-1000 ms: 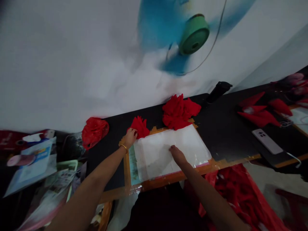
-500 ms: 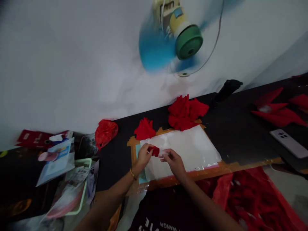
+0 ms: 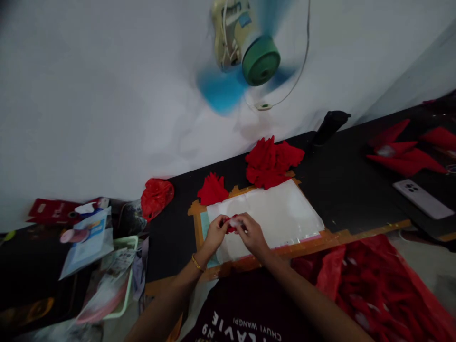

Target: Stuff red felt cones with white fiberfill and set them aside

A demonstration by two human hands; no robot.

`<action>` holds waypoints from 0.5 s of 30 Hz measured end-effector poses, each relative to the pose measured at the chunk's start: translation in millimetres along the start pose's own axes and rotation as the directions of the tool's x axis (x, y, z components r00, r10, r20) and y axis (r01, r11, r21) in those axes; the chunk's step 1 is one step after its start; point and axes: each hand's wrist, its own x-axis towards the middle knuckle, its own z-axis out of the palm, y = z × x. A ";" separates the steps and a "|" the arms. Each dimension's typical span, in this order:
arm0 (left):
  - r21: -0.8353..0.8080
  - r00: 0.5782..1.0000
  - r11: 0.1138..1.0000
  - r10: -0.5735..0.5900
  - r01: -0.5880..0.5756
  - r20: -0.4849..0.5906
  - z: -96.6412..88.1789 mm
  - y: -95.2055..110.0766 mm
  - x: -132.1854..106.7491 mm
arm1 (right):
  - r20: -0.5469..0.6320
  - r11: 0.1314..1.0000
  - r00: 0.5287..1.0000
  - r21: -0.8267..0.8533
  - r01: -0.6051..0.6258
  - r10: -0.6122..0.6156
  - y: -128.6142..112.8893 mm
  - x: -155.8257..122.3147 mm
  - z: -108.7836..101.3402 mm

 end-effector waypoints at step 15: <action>0.470 0.916 0.789 0.379 -0.395 0.132 22.4 19.9 -32.4 | 0.164 0.977 0.966 0.043 -0.208 0.198 55.4 -2.7 27.1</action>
